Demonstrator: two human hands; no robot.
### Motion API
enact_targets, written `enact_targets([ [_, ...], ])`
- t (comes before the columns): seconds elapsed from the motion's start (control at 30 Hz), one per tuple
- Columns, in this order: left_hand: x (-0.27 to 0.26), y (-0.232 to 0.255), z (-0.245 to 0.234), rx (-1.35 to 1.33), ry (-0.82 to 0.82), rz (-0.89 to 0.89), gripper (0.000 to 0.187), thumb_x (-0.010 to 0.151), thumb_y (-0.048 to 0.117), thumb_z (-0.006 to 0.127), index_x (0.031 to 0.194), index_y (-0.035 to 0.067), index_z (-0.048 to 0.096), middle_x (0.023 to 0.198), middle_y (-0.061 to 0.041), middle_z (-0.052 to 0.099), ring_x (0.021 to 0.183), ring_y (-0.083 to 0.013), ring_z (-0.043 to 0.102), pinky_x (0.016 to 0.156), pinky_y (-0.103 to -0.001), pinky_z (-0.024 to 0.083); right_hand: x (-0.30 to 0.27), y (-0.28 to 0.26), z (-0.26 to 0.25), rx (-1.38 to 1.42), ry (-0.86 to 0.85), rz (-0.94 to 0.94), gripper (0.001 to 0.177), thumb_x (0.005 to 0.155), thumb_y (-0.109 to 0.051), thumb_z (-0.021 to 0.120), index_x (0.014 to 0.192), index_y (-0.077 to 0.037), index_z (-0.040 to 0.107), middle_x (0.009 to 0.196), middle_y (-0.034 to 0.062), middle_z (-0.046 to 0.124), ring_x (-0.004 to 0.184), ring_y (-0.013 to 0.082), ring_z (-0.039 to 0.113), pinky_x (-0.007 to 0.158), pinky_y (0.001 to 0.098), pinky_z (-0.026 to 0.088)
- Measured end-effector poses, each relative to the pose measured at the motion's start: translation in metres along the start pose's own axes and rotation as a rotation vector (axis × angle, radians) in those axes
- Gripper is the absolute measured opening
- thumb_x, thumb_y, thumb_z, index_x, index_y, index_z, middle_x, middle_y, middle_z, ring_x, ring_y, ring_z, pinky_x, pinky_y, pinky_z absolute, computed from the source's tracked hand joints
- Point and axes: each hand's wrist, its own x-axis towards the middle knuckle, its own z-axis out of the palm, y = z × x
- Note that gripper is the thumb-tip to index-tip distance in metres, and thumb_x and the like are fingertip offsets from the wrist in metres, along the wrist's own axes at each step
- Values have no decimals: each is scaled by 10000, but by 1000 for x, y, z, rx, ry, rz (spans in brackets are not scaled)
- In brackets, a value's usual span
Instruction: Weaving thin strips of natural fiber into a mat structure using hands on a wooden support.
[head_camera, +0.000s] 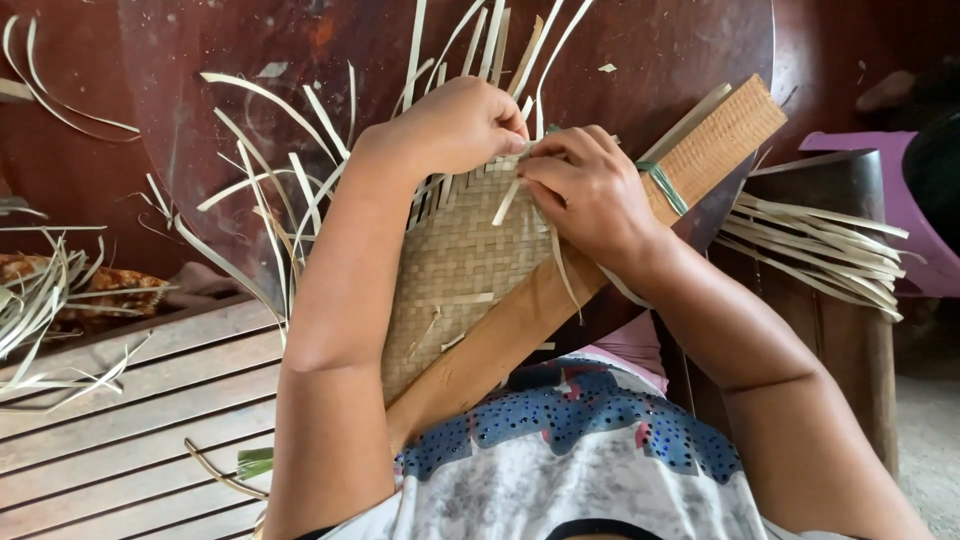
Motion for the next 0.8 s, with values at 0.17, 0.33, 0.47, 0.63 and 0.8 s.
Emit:
enact_targets([
  [0.17,2,-3,3,26,10,20,256,1045,258,616,857,119,718,770,7,649,571,-118,405,589,-318,374,0,1,2,-27,-16,4,23,978,-104,791,985,-82,793,1066,108,666,935,317,615,796,447,552],
  [0.33,13,-13,16,68,110,141,292,1027,198,601,772,112,715,832,-3,734,585,-106,523,626,-327,474,10,-7,-20,48,-72,14,66,999,-60,752,1055,-76,785,1039,112,701,926,294,610,843,431,528],
  [0.47,4,-6,13,-5,111,86,227,1037,239,635,848,129,695,697,16,602,560,-95,440,589,-295,394,16,-8,-45,62,-264,222,87,1040,-147,656,1076,-71,680,1014,70,741,846,253,608,825,421,470],
  [0.63,-2,3,10,-10,95,-14,195,1035,276,633,937,151,745,673,20,589,548,-104,424,597,-306,394,26,-8,-47,-111,-533,307,435,1001,-541,656,1052,-121,755,925,73,751,908,274,628,752,440,548],
  [0.8,13,-15,21,-78,185,119,214,921,103,584,742,137,697,618,19,593,516,-86,416,519,-285,360,39,-15,-50,-130,-557,269,289,1036,-171,544,817,-100,717,790,24,725,843,221,686,707,420,625],
])
